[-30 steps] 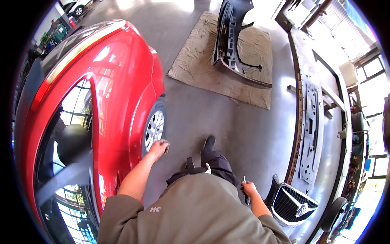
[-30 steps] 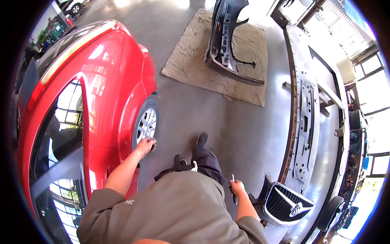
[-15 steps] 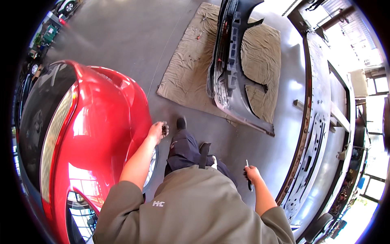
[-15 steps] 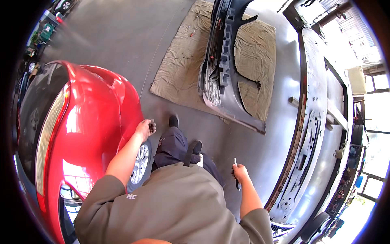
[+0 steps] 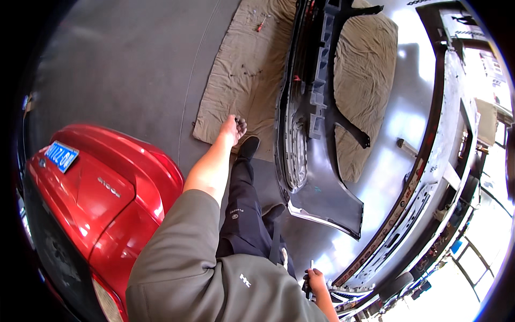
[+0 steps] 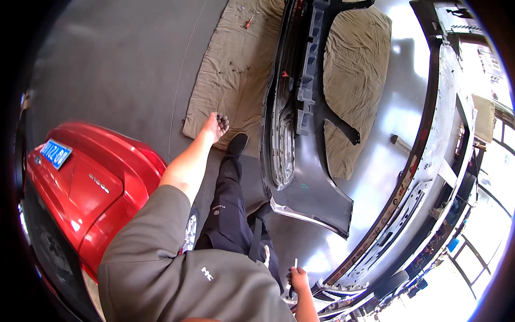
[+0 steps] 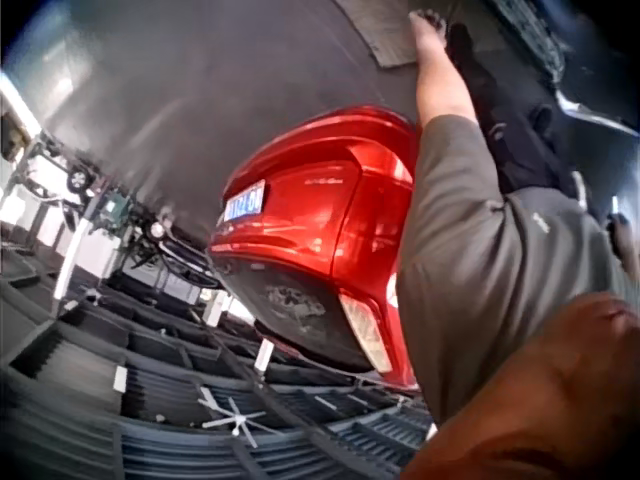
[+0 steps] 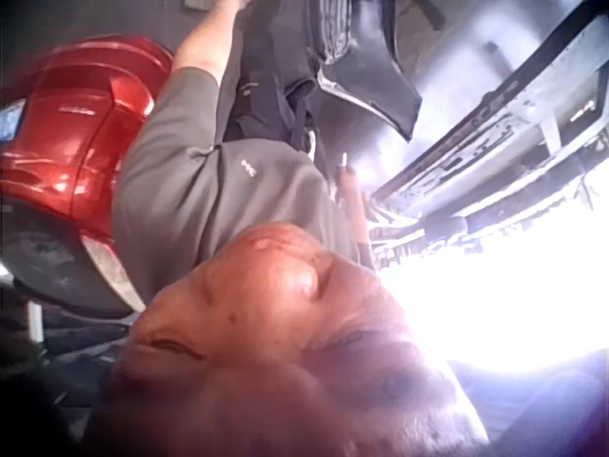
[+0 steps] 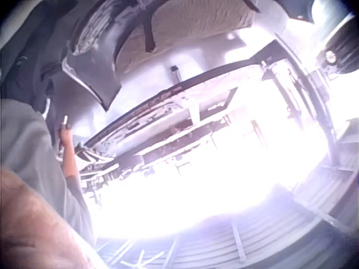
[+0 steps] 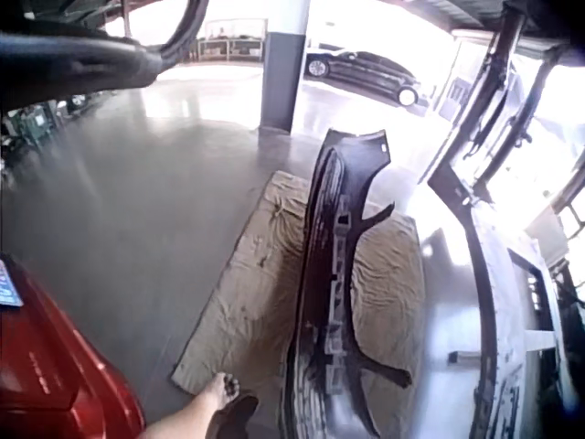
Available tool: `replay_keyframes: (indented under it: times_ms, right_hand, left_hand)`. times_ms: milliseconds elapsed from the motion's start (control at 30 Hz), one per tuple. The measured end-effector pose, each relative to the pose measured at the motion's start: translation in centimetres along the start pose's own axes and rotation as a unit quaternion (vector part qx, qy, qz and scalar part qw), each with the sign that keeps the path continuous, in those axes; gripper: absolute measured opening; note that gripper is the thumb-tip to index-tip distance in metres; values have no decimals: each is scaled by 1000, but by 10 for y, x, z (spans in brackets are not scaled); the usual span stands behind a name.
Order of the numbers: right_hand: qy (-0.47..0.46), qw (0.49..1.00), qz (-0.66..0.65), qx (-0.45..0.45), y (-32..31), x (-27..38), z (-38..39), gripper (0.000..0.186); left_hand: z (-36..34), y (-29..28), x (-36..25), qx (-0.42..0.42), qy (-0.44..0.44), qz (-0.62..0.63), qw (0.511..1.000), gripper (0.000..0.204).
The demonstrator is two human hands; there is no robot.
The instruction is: The person unscrews fasteners from a car bumper with a screwdriver, walks to a tool case on a workbench to deposit hardware, and removes additional screws from another bumper section.
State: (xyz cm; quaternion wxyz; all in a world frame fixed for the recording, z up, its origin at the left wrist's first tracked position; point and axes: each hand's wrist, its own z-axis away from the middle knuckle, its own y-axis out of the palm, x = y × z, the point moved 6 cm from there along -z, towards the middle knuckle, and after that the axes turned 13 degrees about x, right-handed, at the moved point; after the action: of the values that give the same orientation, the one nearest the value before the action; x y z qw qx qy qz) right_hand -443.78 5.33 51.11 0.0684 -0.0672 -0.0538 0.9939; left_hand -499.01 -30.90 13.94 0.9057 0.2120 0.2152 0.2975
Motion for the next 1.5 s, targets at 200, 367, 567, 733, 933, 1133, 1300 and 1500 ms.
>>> replay_keyframes:
  times_ms: [200,367,567,733,933,1133,1300,1500]
  right_hand:
    - [-12,997,-77,-22,5,46,7,30]
    - [-9,993,-113,-25,18,48,15,27]
    - [-65,990,-125,-8,31,8,-10,30]
    - [-111,975,-194,-7,46,-80,-37,27]
    - [-162,935,-314,-2,76,-264,-85,25]
    - [-150,828,-530,-101,94,-466,-86,26]
    - [-135,776,-599,-141,78,-613,-84,26]
    - [-126,584,-775,-205,117,-760,-122,31]
  left_hand:
    - [-71,32,-73,-17,15,-27,999,31]
    - [-57,53,-75,-42,29,-94,994,57]
    - [18,4,-23,-36,-47,-212,975,50]
    - [124,-41,49,-58,-134,-393,908,42]
    - [240,-49,151,-50,-170,-582,793,30]
    - [290,3,333,160,-212,-687,676,25]
    - [362,32,483,162,-275,-785,532,29]
    - [378,91,734,230,-245,-922,194,24]
